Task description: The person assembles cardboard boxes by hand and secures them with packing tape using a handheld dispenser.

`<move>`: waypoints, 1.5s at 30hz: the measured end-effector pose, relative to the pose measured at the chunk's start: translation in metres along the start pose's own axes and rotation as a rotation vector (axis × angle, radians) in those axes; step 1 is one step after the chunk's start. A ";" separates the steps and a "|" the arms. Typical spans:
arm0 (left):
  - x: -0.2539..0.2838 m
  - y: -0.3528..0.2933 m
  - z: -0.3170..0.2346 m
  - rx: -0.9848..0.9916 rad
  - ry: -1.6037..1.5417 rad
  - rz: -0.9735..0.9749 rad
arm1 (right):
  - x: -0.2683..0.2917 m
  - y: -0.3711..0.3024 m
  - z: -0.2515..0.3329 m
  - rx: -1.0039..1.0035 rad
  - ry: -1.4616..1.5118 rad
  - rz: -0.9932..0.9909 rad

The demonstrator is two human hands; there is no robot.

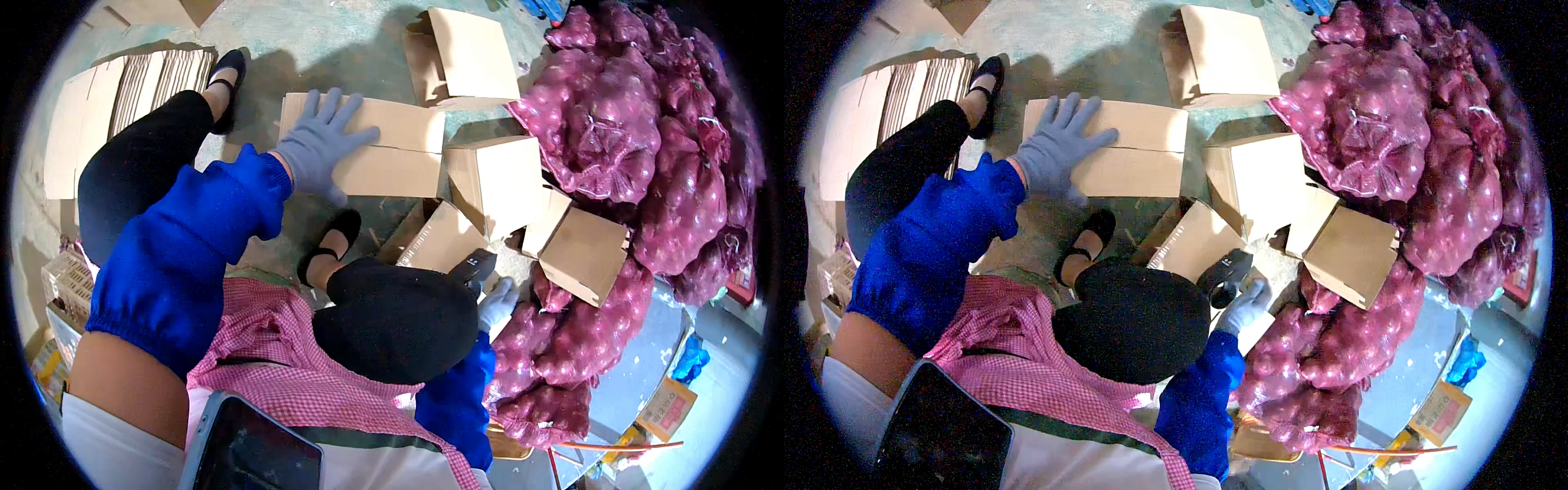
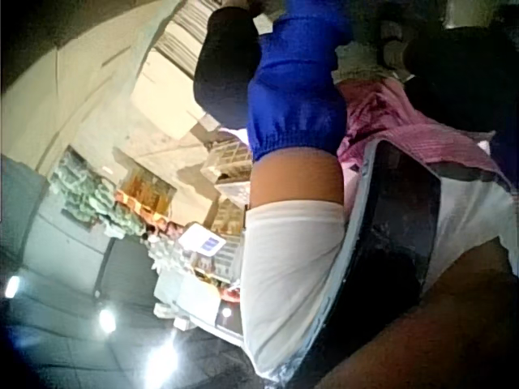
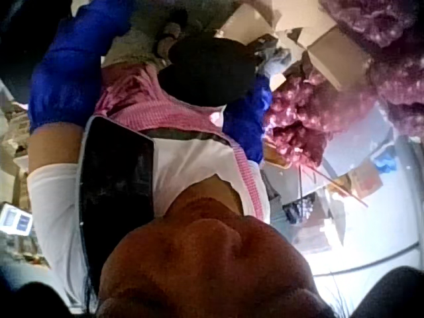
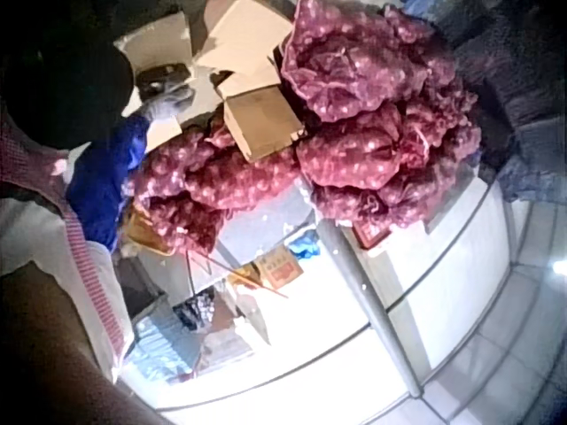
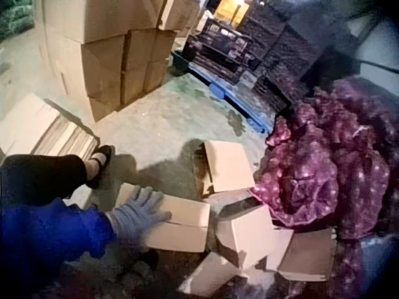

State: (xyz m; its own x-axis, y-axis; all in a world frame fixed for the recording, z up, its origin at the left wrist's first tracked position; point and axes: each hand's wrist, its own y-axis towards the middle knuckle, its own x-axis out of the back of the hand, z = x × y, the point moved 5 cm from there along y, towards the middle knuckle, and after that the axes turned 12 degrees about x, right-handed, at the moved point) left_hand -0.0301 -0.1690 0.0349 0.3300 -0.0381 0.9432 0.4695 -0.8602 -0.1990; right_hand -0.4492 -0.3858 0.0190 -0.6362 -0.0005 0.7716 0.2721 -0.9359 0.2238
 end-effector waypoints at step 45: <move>-0.008 -0.003 0.037 -0.049 -0.384 -0.338 | -0.185 -0.034 0.276 -0.114 0.862 0.289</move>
State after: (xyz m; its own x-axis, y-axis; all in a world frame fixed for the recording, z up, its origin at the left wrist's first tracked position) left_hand -0.0037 -0.1474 0.0175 0.4479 0.4278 0.7851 0.5657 -0.8156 0.1217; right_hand -0.1417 -0.2565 0.0332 -0.8856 -0.4597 0.0662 0.4605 -0.8876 -0.0040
